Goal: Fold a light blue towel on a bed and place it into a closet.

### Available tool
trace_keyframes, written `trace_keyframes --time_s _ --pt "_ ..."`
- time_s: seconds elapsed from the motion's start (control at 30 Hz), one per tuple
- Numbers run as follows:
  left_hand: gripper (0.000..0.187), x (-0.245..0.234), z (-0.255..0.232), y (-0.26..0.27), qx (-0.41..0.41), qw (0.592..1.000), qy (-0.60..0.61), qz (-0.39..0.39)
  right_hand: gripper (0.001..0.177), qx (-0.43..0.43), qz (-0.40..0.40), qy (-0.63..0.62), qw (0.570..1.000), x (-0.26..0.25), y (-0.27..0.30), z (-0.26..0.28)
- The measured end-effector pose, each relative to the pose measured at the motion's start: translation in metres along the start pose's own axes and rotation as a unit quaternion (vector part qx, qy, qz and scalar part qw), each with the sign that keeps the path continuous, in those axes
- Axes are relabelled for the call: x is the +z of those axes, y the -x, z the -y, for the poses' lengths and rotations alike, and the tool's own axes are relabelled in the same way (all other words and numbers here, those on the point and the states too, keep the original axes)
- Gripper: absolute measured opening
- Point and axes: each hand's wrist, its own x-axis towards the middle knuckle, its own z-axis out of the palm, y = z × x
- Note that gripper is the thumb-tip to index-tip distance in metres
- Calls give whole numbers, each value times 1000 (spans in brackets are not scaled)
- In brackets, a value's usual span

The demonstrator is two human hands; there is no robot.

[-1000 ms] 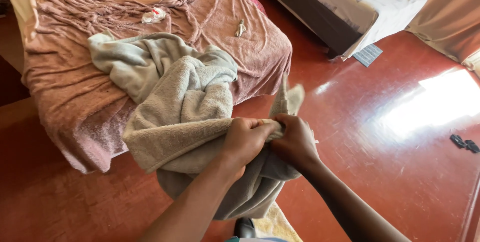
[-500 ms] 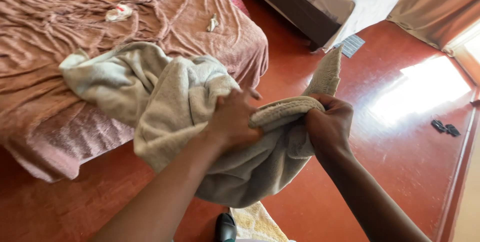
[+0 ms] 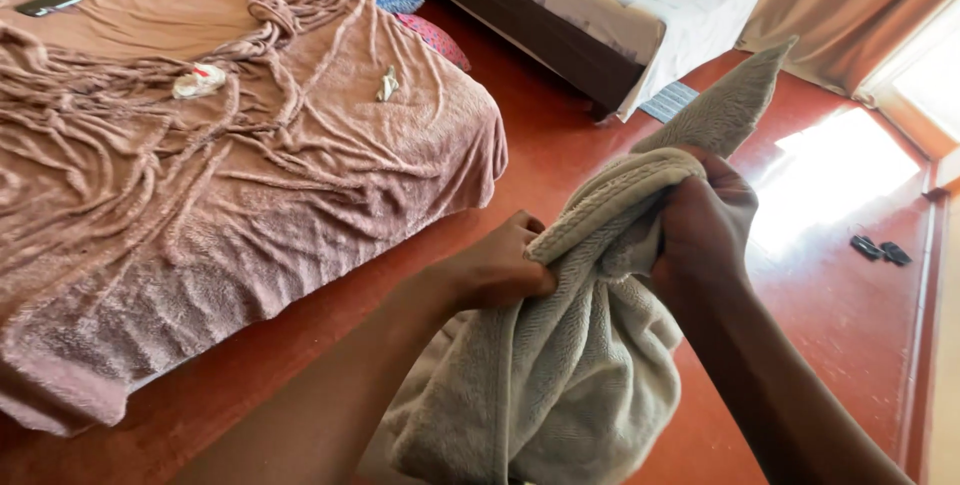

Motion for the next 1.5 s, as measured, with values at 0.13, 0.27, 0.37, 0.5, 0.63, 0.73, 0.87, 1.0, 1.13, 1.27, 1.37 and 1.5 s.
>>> trace_keyframes --time_s 0.13,0.27,0.37,0.5,0.63,0.73,0.87,1.0,1.13,1.27,1.37,1.5 --pt "56 -9 1 8 72 987 -147 8 14 42 39 -36 998 20 -4 -1" --pt "72 -25 2 32 -50 996 -58 38 9 67 75 -54 993 36 -7 -15" --pt "63 -33 11 49 8 1000 -2 18 8 78 95 -47 991 51 -8 -24" --pt "70 -44 33 68 37 994 50 -91 9 95 111 -59 987 71 -9 -32" --pt "83 -64 21 103 -106 976 107 -160 8 77 159 -58 982 94 -16 -35" --pt "72 -81 14 131 -86 968 133 -196 12 48 168 -29 984 116 -16 -29" --pt "45 -98 17 164 18 955 67 -287 13 -29 216 21 976 143 -8 -29" --pt "38 -94 41 188 -16 953 36 -301 15 -77 237 74 966 160 13 -36" --pt "49 -75 39 202 -102 924 -159 -332 15 -65 227 97 967 168 22 -46" --pt "66 -67 49 200 -130 926 -118 -334 14 -53 225 78 970 169 26 -45" --pt "71 -64 63 189 -112 945 -36 -304 14 -37 192 84 977 162 23 -44" --pt "71 -61 89 163 -131 966 -54 -216 15 -11 153 56 987 148 15 -51"
